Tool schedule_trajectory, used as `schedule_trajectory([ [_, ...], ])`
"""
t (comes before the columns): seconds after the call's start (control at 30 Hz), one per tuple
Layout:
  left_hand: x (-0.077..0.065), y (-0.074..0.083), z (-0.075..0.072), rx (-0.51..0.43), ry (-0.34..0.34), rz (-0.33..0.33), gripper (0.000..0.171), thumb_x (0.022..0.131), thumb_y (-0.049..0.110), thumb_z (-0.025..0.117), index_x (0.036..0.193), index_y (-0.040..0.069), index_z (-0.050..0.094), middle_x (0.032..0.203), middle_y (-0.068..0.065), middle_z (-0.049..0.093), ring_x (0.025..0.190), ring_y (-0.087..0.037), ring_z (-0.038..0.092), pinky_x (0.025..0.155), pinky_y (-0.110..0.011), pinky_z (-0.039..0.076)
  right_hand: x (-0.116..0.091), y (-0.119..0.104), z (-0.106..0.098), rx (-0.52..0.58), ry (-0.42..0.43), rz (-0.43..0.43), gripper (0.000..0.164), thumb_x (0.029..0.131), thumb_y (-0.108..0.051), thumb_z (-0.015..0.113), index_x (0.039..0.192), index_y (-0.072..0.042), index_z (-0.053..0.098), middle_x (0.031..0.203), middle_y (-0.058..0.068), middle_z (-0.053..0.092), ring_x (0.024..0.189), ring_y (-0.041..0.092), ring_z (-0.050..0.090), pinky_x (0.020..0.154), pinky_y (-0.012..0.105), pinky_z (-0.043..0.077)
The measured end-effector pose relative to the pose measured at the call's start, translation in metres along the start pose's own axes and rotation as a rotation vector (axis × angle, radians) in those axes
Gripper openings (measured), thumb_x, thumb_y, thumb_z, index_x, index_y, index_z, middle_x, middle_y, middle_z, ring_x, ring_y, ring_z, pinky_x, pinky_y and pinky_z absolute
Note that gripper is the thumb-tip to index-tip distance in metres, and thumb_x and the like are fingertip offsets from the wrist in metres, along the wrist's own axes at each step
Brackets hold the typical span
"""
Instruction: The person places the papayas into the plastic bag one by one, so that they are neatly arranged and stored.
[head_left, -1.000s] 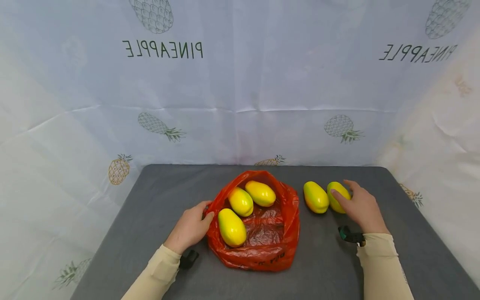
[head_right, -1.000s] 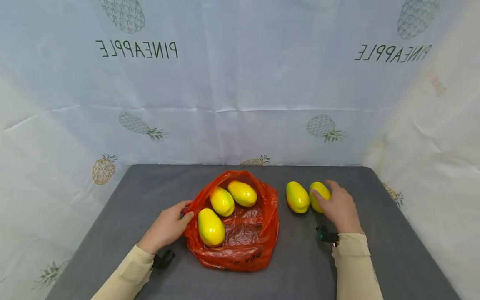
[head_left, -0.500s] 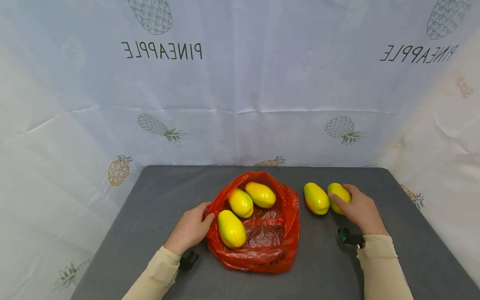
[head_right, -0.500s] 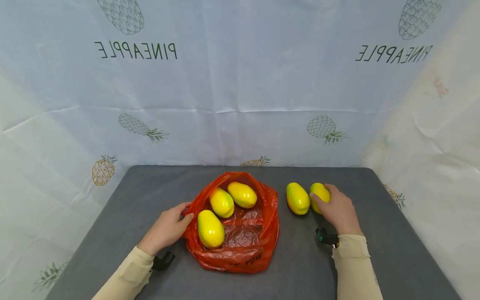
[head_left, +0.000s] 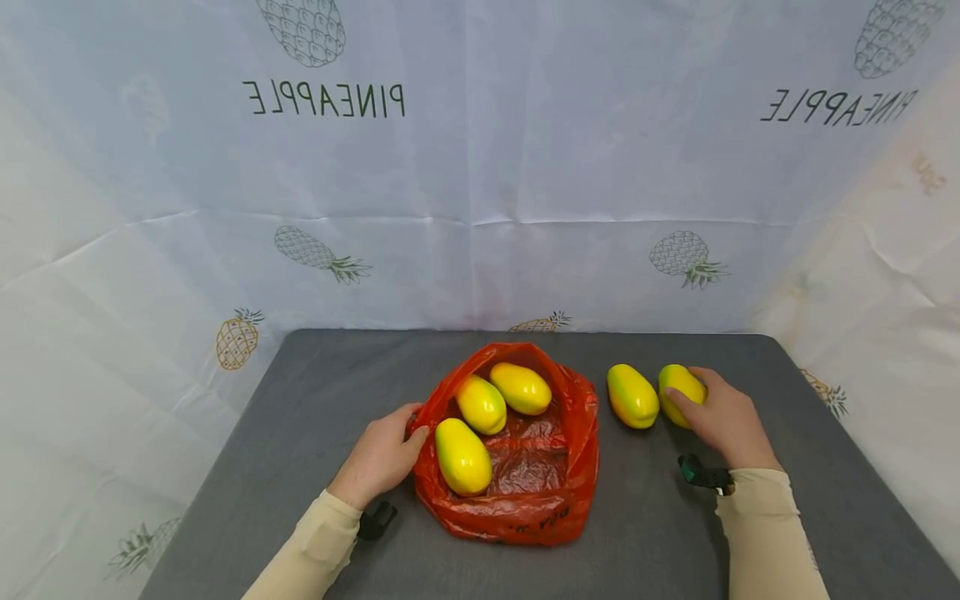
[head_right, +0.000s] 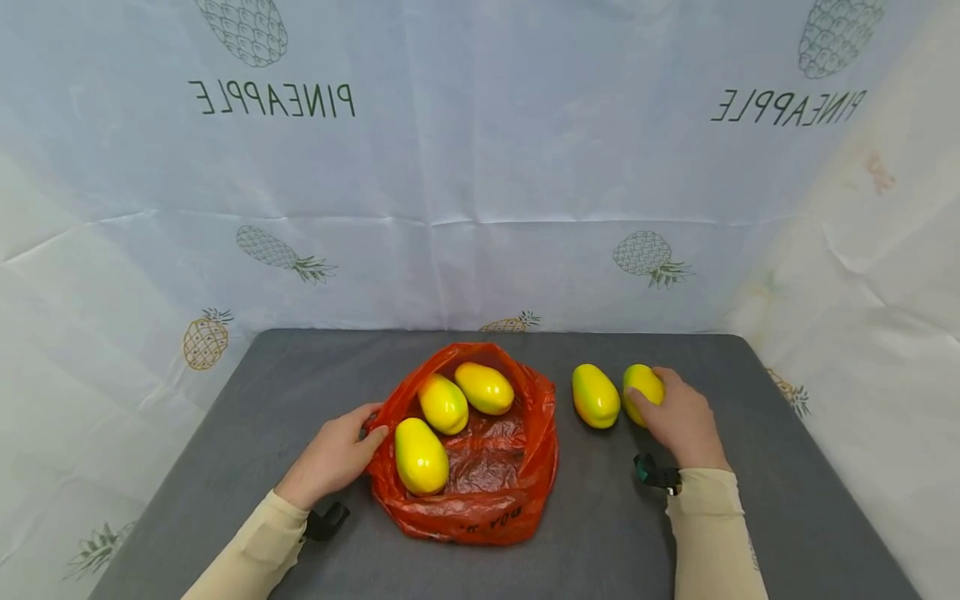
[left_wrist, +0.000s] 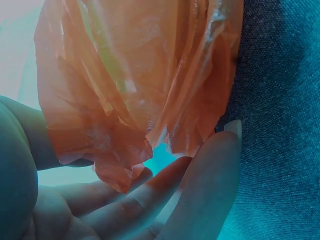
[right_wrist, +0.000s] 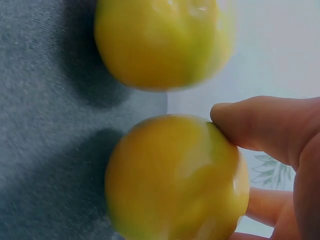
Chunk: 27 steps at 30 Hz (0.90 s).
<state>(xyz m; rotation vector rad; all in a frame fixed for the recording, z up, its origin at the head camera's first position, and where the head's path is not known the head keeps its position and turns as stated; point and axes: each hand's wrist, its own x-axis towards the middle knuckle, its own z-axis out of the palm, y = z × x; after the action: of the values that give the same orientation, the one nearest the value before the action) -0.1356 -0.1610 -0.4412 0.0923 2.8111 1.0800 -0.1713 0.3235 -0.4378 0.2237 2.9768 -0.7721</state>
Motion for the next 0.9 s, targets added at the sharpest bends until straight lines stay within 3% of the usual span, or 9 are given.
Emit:
schedule_trajectory([
  [0.43,-0.001,0.000,0.002,-0.003,-0.009,-0.017,0.049,0.107,0.024,0.066,0.151,0.003,0.059,0.116,-0.011,0.077,0.068,-0.016,0.056,0.067,-0.031,0.051,-0.011,-0.007,-0.022,-0.002,0.069,-0.049,0.087,0.108,-0.059,0.055,0.164,0.005,0.035,0.151,0.040,0.050,0.117,0.054,0.060,0.085,0.063,0.053],
  [0.7,0.000,-0.001,0.003,0.001,-0.005,-0.018,0.049,0.107,0.024,0.066,0.151,0.003,0.059,0.120,-0.012,0.077,0.069,-0.016,0.057,0.068,-0.031,0.052,-0.025,-0.044,-0.032,0.004,0.080,-0.141,0.087,0.106,-0.063,0.058,0.167,-0.004,0.036,0.154,0.033,0.053,0.116,0.047,0.062,0.086,0.061,0.054],
  [0.9,0.000,0.000,0.002,0.003,-0.005,-0.013,0.049,0.107,0.025,0.066,0.150,0.003,0.060,0.124,-0.012,0.077,0.072,-0.016,0.059,0.072,-0.032,0.054,-0.039,-0.074,-0.033,0.000,0.068,-0.230,0.082,0.105,-0.055,0.065,0.166,-0.007,0.039,0.153,0.028,0.056,0.114,0.042,0.063,0.088,0.059,0.056],
])
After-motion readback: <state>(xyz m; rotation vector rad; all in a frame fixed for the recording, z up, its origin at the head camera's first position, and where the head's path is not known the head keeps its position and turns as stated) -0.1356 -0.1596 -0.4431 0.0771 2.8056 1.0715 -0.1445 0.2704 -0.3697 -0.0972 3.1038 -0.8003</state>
